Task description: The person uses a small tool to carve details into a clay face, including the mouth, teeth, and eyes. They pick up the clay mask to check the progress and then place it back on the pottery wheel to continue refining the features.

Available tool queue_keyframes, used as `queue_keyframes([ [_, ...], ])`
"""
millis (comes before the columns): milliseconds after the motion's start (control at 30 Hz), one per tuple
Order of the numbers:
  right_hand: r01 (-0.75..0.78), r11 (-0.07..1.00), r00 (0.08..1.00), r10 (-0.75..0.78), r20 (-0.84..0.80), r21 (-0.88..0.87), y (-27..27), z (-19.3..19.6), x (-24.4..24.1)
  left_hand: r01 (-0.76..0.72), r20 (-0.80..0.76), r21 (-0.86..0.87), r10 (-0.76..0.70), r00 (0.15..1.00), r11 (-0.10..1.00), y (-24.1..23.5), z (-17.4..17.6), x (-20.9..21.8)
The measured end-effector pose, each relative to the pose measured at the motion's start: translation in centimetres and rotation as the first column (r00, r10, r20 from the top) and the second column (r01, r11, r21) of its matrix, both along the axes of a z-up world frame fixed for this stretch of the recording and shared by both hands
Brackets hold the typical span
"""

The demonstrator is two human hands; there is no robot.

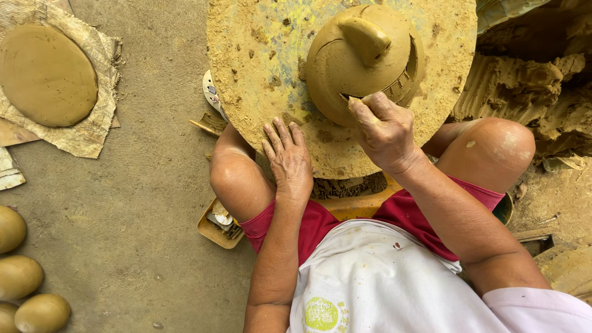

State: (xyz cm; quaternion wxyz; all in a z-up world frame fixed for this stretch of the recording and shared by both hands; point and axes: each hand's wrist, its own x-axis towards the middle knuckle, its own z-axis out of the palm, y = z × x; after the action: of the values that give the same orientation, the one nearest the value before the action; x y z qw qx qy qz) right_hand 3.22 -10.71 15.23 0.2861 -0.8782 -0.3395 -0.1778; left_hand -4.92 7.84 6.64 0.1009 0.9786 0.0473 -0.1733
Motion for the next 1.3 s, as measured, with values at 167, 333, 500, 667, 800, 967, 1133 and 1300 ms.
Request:
queue_keyframes([
  [167, 0.036, 0.996, 0.999, -0.033, 0.037, -0.084, 1.3, -0.7, 0.3, 0.009, 0.039, 0.034, -0.011, 0.999, 0.999, 0.1, -0.1, 0.0],
  [333, 0.082, 0.989, 0.995, -0.075, 0.060, -0.125, 2.1, -1.6, 0.7, -0.033, -0.038, -0.053, 0.031, 0.999, 0.998, 0.3, 0.2, 0.2],
  [500, 0.044, 0.998, 0.997, -0.041, 0.071, -0.044, 1.1, -0.1, 0.3, -0.005, 0.025, -0.037, 0.006, 1.000, 0.999, 0.8, 0.1, 0.2],
  [667, 0.091, 0.985, 0.995, -0.096, 0.028, 0.144, -3.0, 3.4, -4.1, -0.029, -0.010, -0.104, 0.028, 1.000, 0.994, 2.0, -0.7, 0.3],
  [800, 0.111, 0.970, 0.993, -0.103, -0.050, 0.215, -4.4, 5.1, -7.1, -0.056, 0.280, -0.349, 0.162, 0.946, 0.935, 1.5, 0.7, -0.2],
  [967, 0.158, 0.941, 0.886, -0.001, -0.464, 0.301, -4.2, 4.3, -10.2, 0.410, 0.654, -0.475, 0.001, 0.756, 0.778, -4.3, 4.2, -4.5],
  [1133, 0.185, 0.907, 0.822, 0.069, -0.566, 0.379, -5.7, 4.5, -11.7, 0.553, 0.690, -0.392, -0.162, 0.705, 0.735, -4.1, 5.9, -5.9],
  [1300, 0.258, 0.807, 0.794, 0.136, -0.593, 0.531, -8.2, 4.8, -12.8, 0.574, 0.766, -0.314, -0.155, 0.624, 0.756, -3.4, 3.5, -6.8],
])
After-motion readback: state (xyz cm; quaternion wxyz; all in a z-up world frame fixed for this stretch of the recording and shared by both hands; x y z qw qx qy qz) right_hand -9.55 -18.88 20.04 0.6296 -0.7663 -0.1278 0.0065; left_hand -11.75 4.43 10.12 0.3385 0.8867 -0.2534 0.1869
